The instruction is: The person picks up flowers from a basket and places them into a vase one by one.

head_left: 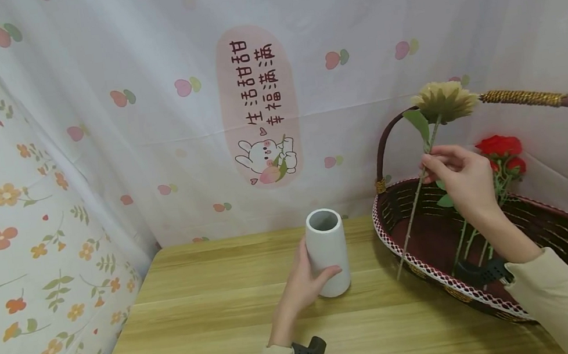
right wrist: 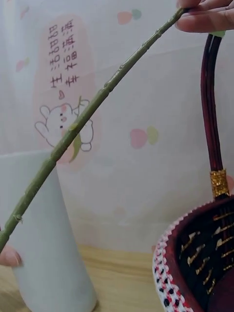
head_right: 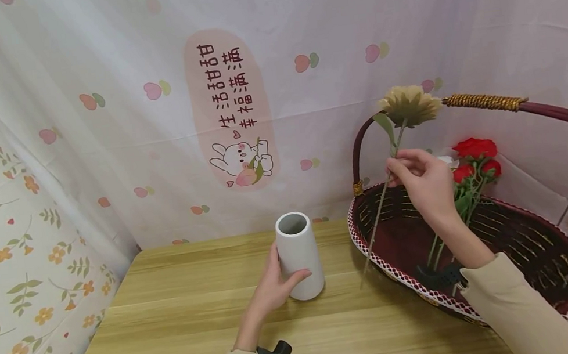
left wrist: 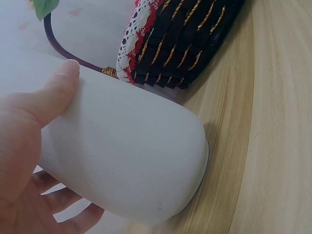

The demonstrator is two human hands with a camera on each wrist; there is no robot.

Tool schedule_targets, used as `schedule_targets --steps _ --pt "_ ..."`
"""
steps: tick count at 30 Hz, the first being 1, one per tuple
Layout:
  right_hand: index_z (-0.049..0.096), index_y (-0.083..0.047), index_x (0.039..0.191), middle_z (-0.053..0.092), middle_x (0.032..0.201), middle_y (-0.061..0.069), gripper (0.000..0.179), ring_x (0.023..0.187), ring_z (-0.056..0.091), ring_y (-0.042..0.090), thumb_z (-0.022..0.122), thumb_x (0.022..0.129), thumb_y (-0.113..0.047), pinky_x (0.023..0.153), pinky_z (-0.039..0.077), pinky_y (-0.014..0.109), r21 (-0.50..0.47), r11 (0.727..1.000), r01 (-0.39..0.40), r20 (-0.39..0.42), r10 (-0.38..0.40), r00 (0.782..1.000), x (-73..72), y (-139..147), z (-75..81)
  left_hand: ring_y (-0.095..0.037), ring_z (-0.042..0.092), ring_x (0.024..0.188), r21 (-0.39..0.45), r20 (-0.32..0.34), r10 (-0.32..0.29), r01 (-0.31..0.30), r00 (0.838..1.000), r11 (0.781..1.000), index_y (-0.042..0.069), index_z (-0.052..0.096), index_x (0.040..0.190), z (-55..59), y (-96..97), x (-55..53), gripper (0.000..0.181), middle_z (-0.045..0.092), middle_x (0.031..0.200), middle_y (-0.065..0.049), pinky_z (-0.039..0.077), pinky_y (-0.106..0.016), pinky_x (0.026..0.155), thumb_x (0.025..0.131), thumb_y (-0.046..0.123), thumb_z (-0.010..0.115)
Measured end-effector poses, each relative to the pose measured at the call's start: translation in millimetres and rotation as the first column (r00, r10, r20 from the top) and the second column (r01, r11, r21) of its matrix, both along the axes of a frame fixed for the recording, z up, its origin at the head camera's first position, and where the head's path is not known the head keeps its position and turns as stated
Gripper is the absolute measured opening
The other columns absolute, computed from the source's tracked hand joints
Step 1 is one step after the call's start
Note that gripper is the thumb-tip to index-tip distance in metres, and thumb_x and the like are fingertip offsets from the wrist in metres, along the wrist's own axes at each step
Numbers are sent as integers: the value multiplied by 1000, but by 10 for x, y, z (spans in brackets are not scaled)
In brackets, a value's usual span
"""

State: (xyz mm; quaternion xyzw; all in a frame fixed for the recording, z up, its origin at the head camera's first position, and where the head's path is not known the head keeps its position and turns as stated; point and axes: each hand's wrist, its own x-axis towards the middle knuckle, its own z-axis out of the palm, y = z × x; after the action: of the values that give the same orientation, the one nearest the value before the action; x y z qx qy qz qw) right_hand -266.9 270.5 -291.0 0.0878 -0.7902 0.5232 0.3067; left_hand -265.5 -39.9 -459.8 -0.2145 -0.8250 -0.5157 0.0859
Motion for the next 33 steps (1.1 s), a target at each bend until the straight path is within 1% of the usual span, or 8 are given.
schedule_targets --steps 3,5,8,11,14,17,26,33 --pt "58 5 112 68 85 4 36 63 64 12 64 86 -18 63 50 18 -53 998 -38 -21 37 999 -12 -22 49 -15 40 119 3 -5 -4 4 1000 1000 33 11 143 0 1 0 92 32 136 5 34 -44 97 74 51 69" --pt "58 5 111 68 84 4 35 64 64 12 65 85 -18 62 50 18 -84 995 -49 -34 46 998 -14 -35 81 -15 40 119 3 -5 -6 6 1000 1000 33 11 143 1 2 3 92 32 136 5 35 -44 97 74 51 69" --pt "59 5 110 68 83 4 34 64 64 12 66 84 -16 62 50 18 -154 984 -87 -59 79 995 -20 -57 124 -15 40 118 2 -7 -7 7 1000 1000 33 11 143 4 5 3 92 32 136 5 35 -44 96 74 51 69" --pt "59 6 109 68 83 6 32 63 64 13 67 83 -12 62 51 20 -222 964 -145 -97 126 987 -42 -85 154 -15 40 118 1 -12 -9 9 1000 1000 33 11 143 5 8 3 92 32 136 5 35 -44 97 74 51 68" --pt "60 6 107 68 82 8 30 62 64 15 67 82 -9 61 52 23 -289 933 -214 -133 182 974 -77 -119 178 -15 40 118 4 -15 -10 10 1000 1000 33 10 143 0 8 1 91 32 136 5 35 -44 97 75 51 68" --pt "60 6 106 68 81 9 28 62 65 16 67 82 -6 61 52 24 -334 905 -264 -158 222 962 -104 -159 206 -15 40 118 7 -17 -13 13 1000 1000 33 9 144 -3 7 0 92 32 136 4 35 -44 97 75 51 68" --pt "58 7 104 66 82 15 26 65 65 20 66 82 -4 61 52 30 -378 862 -339 -197 283 939 -146 -287 296 -14 39 118 15 -9 -20 20 1000 1000 33 9 144 4 1 5 92 31 136 5 34 -43 97 76 49 69" --pt "53 10 106 65 83 19 31 65 64 23 66 81 -4 63 51 32 -405 840 -362 -227 291 929 -181 -355 357 -14 39 119 5 -1 -9 9 1000 1000 34 10 143 13 -3 18 91 31 135 6 35 -43 97 75 50 69"
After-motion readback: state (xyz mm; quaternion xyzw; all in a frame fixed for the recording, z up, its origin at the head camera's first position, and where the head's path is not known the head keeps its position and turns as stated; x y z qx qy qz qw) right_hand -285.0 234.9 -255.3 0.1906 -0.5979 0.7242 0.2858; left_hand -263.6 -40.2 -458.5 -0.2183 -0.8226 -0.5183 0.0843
